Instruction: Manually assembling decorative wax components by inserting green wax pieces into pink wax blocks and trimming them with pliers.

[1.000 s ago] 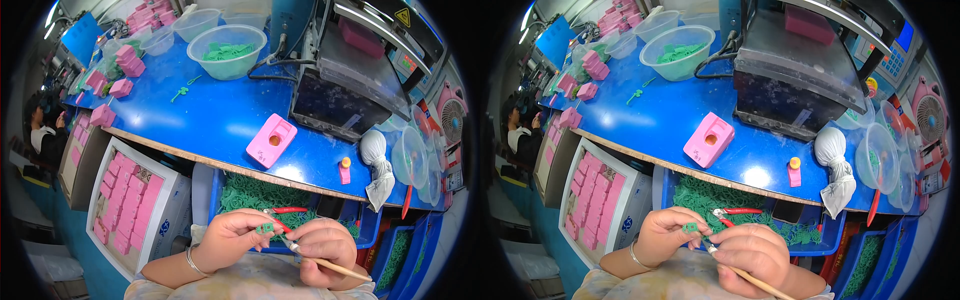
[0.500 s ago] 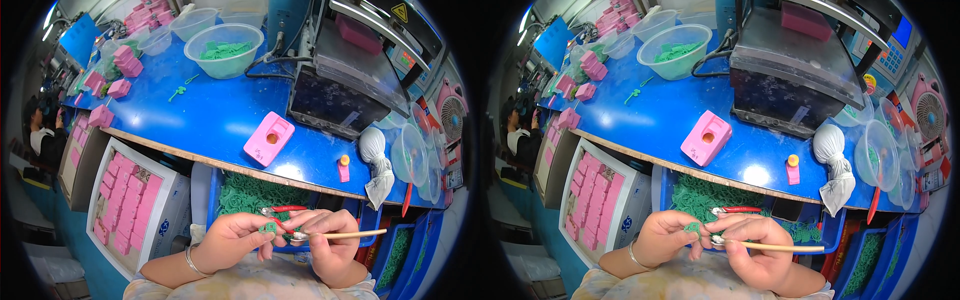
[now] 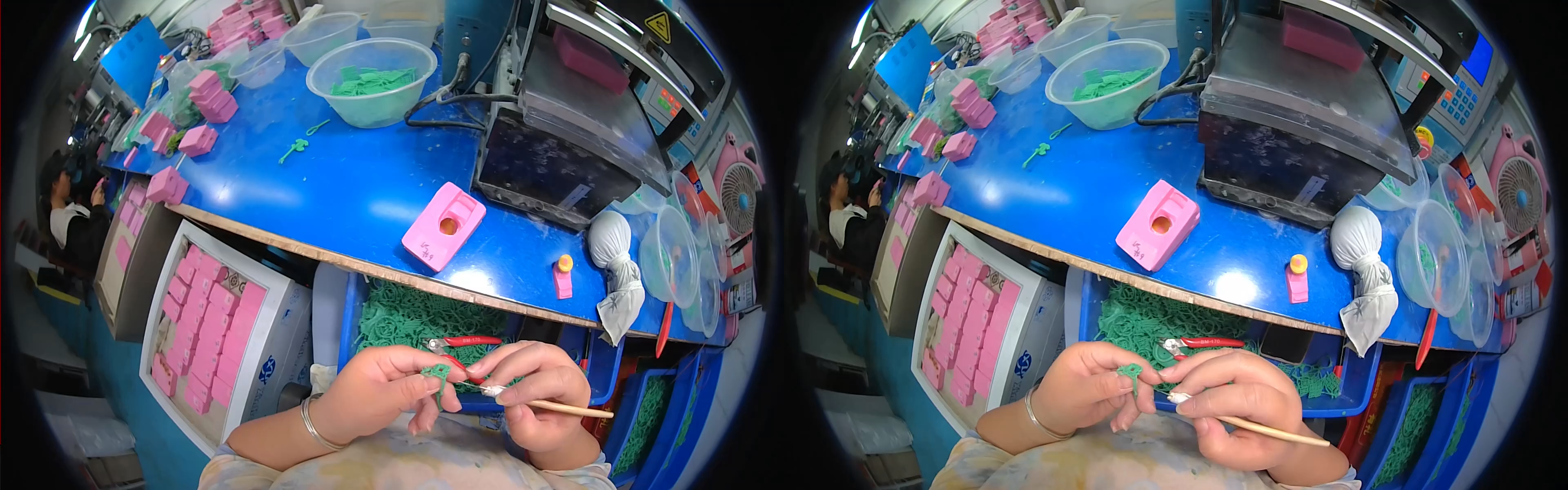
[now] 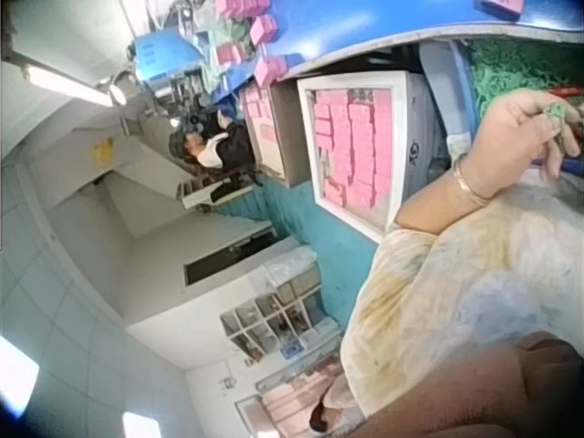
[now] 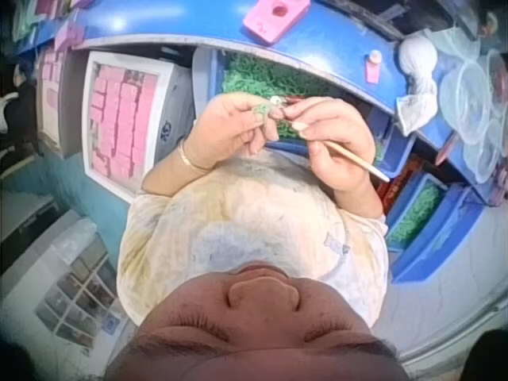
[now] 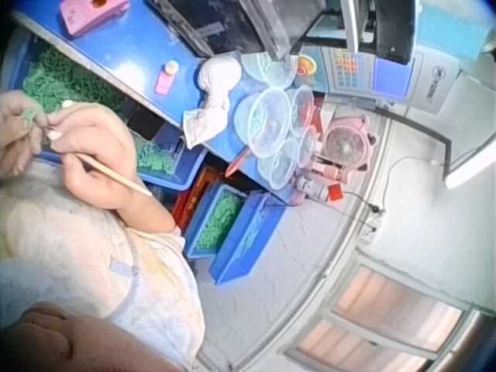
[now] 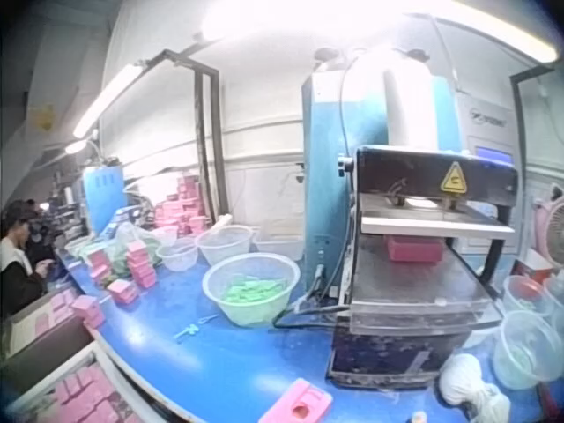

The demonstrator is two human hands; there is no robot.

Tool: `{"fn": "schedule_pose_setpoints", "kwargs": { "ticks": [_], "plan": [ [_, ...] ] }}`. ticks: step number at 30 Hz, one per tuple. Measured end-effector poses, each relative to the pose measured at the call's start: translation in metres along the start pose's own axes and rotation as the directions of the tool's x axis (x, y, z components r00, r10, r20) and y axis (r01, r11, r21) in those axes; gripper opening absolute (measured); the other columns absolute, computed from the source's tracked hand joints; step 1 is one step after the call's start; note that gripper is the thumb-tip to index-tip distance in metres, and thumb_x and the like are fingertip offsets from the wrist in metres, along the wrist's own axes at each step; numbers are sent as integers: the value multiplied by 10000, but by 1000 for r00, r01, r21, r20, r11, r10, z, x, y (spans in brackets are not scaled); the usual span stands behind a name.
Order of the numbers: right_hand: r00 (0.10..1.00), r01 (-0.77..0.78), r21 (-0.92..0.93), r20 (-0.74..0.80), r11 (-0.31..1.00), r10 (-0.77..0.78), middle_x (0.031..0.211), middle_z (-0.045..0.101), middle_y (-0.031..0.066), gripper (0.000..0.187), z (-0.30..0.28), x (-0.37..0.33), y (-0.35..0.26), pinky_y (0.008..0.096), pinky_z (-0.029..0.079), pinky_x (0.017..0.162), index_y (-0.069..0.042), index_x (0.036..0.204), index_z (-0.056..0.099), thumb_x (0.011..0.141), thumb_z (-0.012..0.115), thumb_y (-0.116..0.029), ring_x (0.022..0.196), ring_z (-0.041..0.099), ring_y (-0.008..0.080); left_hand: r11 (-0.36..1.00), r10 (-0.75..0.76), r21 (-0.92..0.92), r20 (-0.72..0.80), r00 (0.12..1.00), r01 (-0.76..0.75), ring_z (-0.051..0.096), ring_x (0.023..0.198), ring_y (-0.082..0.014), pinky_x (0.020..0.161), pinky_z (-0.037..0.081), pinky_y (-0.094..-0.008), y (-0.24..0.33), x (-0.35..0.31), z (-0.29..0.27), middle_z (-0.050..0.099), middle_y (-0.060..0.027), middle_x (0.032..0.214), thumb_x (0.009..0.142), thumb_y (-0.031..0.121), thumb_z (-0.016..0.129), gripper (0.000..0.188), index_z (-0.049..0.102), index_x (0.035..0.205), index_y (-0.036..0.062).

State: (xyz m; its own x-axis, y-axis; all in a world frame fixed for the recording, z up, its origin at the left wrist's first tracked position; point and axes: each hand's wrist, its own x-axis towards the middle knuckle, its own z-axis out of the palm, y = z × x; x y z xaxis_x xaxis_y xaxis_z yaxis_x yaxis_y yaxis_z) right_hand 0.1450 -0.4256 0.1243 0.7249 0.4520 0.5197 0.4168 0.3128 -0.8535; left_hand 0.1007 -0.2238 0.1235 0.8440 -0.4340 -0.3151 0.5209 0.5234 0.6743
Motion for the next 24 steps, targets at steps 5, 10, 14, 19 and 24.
{"fn": "schedule_pose_setpoints", "kwargs": {
  "ticks": [5,10,14,19,24],
  "plan": [
    [974,-150,-323,-210,934,83,856,587,131,182,3,-15,-3,295,477,554,-4,931,587,753,622,15,649,586,190,999,38,-6,-2,999,-38,600,603,-184,491,480,-267,-3,0,1,620,-219,881,885,67,513,211,524,1053,-60],
    [972,-227,-299,-128,927,197,763,540,81,261,24,-7,4,228,406,491,-13,929,577,699,700,-16,578,494,118,929,342,186,-110,933,-318,600,682,-185,525,516,-279,-15,7,7,547,-176,955,857,-8,527,79,483,922,-18],
    [975,-209,-310,-136,927,175,733,529,71,241,29,-4,5,235,395,481,-17,910,576,698,689,-4,568,477,121,941,328,124,-116,938,-314,595,719,-178,574,537,-288,-15,8,15,521,-145,941,834,-61,528,110,481,930,-33],
    [969,-236,-282,-138,930,204,748,534,69,192,26,-1,6,231,400,493,-15,887,567,722,662,7,600,493,124,914,391,177,-151,908,-364,619,788,-200,650,551,-308,-14,7,19,557,-161,953,804,-99,554,155,498,943,-59],
    [935,-328,-107,-180,939,306,799,536,72,162,30,-4,8,217,419,532,-8,888,563,747,636,21,632,504,118,915,368,240,-170,914,-323,635,766,-218,656,555,-315,-15,4,14,581,-163,904,799,-97,570,127,516,908,-61]
  ]
}}
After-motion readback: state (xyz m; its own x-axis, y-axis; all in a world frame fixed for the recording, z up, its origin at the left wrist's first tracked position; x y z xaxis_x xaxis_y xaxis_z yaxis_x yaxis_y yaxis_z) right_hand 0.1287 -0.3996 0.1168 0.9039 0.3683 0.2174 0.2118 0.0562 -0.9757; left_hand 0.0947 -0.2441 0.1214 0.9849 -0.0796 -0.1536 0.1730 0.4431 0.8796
